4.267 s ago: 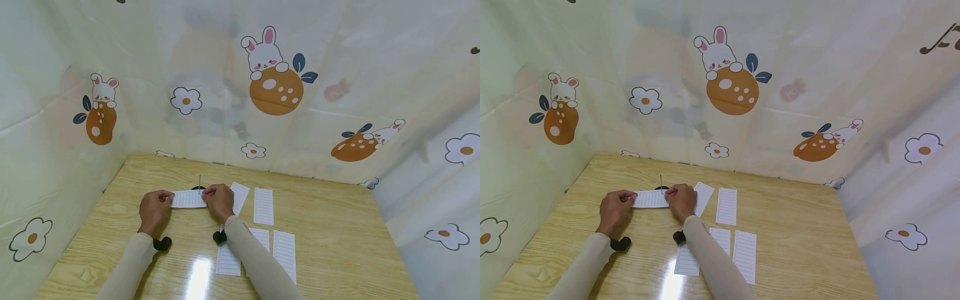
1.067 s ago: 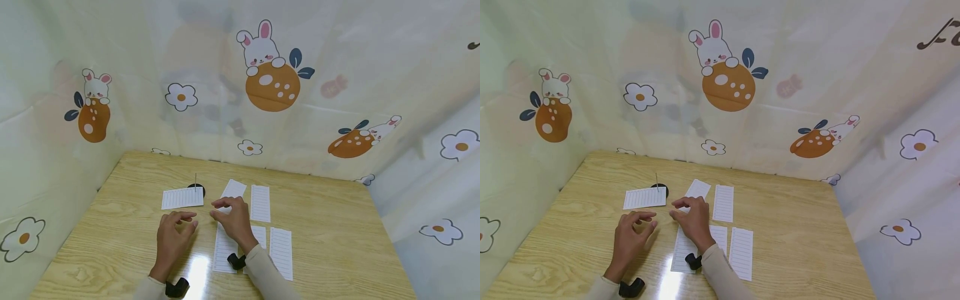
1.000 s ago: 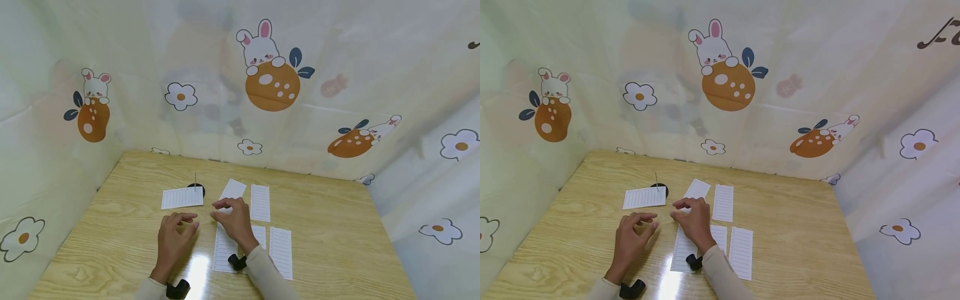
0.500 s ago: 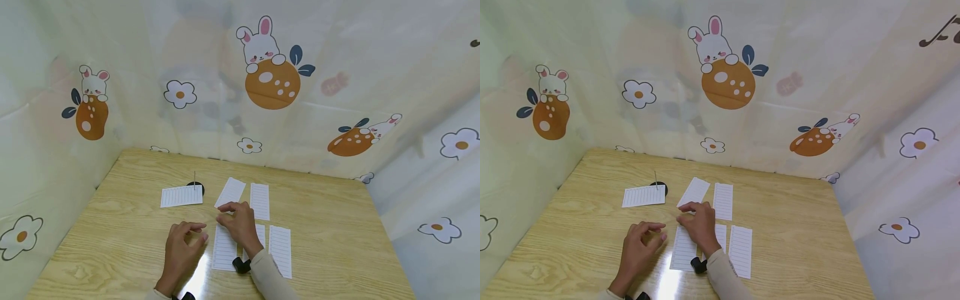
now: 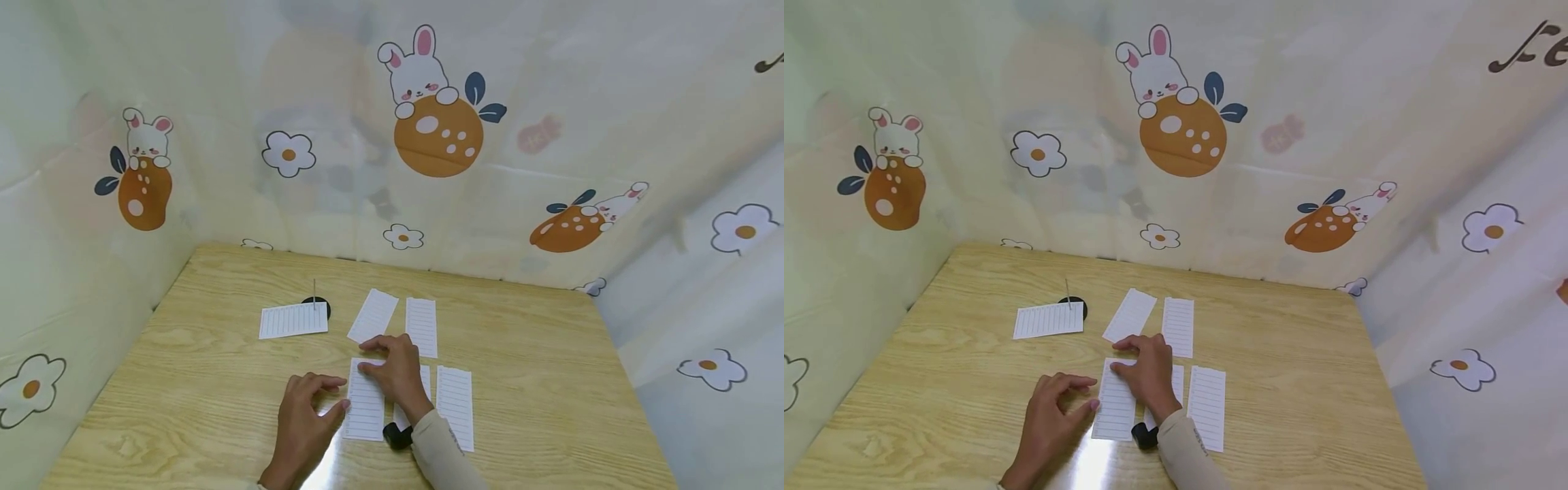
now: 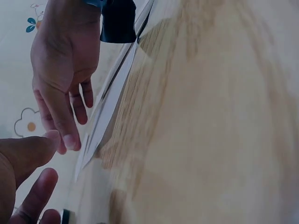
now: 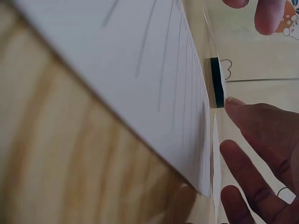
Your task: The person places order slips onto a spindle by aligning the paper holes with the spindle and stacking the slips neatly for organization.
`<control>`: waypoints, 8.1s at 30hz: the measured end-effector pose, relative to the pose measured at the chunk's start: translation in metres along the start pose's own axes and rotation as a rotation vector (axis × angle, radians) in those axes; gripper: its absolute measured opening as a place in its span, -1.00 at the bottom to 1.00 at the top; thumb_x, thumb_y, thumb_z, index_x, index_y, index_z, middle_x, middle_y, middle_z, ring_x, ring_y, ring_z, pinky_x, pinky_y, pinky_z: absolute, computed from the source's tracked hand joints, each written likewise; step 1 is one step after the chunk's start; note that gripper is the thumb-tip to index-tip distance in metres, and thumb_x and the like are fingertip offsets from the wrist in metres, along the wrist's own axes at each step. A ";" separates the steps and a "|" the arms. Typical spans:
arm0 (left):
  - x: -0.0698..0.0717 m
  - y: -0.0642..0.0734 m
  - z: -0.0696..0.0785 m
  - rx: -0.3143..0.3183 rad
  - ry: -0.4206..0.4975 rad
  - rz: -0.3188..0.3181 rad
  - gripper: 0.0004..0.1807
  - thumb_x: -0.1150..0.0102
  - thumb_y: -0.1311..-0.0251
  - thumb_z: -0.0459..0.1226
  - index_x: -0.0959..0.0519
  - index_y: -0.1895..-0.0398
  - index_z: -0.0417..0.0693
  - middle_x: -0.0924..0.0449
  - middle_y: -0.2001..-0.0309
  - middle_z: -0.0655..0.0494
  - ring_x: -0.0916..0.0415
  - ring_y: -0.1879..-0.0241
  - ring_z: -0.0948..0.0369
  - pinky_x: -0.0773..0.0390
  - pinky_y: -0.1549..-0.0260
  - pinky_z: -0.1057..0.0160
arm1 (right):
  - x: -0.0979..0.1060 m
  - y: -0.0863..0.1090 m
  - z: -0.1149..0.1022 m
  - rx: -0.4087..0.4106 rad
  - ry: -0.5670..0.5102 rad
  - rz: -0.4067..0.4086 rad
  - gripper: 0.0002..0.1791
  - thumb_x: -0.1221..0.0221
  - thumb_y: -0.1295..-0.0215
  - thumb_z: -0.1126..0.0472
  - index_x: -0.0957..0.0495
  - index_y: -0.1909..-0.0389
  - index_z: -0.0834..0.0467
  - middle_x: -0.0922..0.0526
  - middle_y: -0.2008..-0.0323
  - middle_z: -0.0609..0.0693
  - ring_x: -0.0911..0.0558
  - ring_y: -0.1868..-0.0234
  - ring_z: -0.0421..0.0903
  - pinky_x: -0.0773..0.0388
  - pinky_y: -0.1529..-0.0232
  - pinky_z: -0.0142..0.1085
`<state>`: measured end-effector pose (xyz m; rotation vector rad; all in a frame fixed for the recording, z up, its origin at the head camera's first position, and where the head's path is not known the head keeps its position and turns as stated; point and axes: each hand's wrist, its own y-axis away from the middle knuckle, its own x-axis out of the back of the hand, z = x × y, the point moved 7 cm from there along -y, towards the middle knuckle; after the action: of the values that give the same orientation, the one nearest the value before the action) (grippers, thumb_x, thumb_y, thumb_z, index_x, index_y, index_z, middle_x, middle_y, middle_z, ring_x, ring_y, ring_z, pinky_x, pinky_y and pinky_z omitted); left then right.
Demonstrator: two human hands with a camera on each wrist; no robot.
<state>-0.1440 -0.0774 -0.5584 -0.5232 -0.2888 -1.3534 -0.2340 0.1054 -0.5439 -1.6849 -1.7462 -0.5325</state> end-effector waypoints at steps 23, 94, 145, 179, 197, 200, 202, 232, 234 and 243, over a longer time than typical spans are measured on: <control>-0.015 0.007 0.003 -0.068 -0.121 -0.075 -0.50 -0.76 0.23 -0.28 -0.79 0.18 0.37 -0.64 0.33 0.44 -0.35 0.25 0.35 -0.42 0.23 0.32 | -0.002 -0.002 0.010 -0.038 0.013 -0.065 -0.64 -0.60 0.06 0.37 -0.82 0.23 -0.03 -0.85 0.33 -0.15 -0.54 0.14 -0.09 -0.37 -0.04 -0.08; -0.002 0.010 -0.009 0.223 0.273 -0.115 -0.80 -0.50 -0.26 -0.28 -0.78 0.15 0.27 -0.57 0.17 0.08 -0.44 0.15 0.12 -0.52 0.11 0.27 | 0.021 -0.003 0.020 -0.095 -0.527 -0.219 -0.90 -0.44 -0.29 0.34 -0.83 0.20 0.19 -0.82 0.13 0.16 -0.55 0.36 -0.26 -0.45 0.35 -0.46; 0.074 -0.011 0.021 0.093 0.317 0.284 -0.83 -0.55 -0.17 -0.37 -0.86 0.22 0.09 -0.78 0.36 0.11 -0.49 0.34 0.30 -0.37 0.39 0.37 | 0.038 0.015 -0.044 -0.074 -0.599 -0.119 -0.81 -0.45 -0.30 0.32 -0.83 0.12 0.03 -0.81 0.06 0.03 -0.70 0.44 -0.14 -0.44 0.47 -0.45; 0.100 -0.037 0.025 0.101 0.253 0.248 -0.88 -0.53 -0.23 -0.31 -0.86 0.18 0.04 -0.80 0.18 0.07 -0.45 0.31 0.29 -0.37 0.41 0.36 | 0.035 -0.006 -0.065 -0.006 -0.604 -0.114 -0.88 -0.46 -0.29 0.30 -0.84 0.23 0.01 -0.84 0.17 -0.01 -0.77 0.31 -0.13 -0.67 0.25 -0.35; 0.117 -0.054 0.025 0.097 0.228 0.280 -0.88 -0.51 -0.25 -0.31 -0.86 0.17 0.04 -0.75 0.29 0.09 -0.44 0.33 0.27 -0.34 0.43 0.33 | 0.030 -0.023 -0.080 0.009 -0.602 -0.113 -0.88 -0.45 -0.31 0.29 -0.84 0.22 0.00 -0.82 0.14 -0.03 -0.78 0.30 -0.09 -0.67 0.25 -0.28; 0.120 -0.056 0.026 0.093 0.217 0.290 -0.87 -0.51 -0.25 -0.32 -0.86 0.16 0.02 -0.75 0.28 0.09 -0.44 0.33 0.27 -0.33 0.44 0.34 | 0.030 -0.025 -0.083 0.018 -0.603 -0.111 -0.89 -0.45 -0.31 0.30 -0.84 0.22 0.02 -0.82 0.14 -0.02 -0.77 0.30 -0.09 -0.65 0.28 -0.31; 0.121 -0.058 0.027 0.090 0.213 0.294 -0.87 -0.51 -0.25 -0.32 -0.86 0.15 0.01 -0.75 0.28 0.08 -0.44 0.32 0.27 -0.32 0.44 0.34 | 0.029 -0.027 -0.084 0.022 -0.605 -0.107 -0.89 -0.45 -0.31 0.30 -0.84 0.22 0.02 -0.82 0.15 -0.01 -0.77 0.31 -0.10 -0.63 0.31 -0.34; 0.135 -0.086 0.032 0.015 0.197 0.318 -0.88 -0.46 -0.30 -0.33 -0.86 0.14 -0.01 -0.78 0.19 0.02 -0.44 0.32 0.28 -0.31 0.47 0.35 | 0.027 -0.050 -0.099 0.060 -0.624 -0.053 -0.90 -0.44 -0.32 0.29 -0.84 0.19 0.06 -0.84 0.13 -0.03 -0.79 0.30 -0.12 -0.71 0.21 -0.32; 0.137 -0.088 0.032 0.014 0.189 0.321 -0.88 -0.45 -0.30 -0.33 -0.86 0.14 -0.01 -0.78 0.19 0.00 -0.44 0.33 0.29 -0.31 0.47 0.36 | 0.026 -0.052 -0.101 0.059 -0.630 -0.053 -0.90 -0.45 -0.32 0.30 -0.84 0.20 0.06 -0.84 0.13 -0.02 -0.79 0.31 -0.12 -0.71 0.22 -0.33; 0.141 -0.096 0.031 0.002 0.193 0.336 -0.88 -0.46 -0.29 -0.33 -0.86 0.15 -0.01 -0.78 0.22 0.16 -0.44 0.34 0.30 -0.30 0.50 0.38 | 0.024 -0.059 -0.107 0.053 -0.636 -0.048 -0.89 -0.44 -0.32 0.31 -0.84 0.20 0.05 -0.84 0.12 -0.03 -0.80 0.30 -0.11 -0.73 0.21 -0.28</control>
<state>-0.2057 -0.1935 -0.4452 -0.4141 -0.0403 -1.0663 -0.2730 0.0440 -0.4431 -1.9066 -2.2119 0.0520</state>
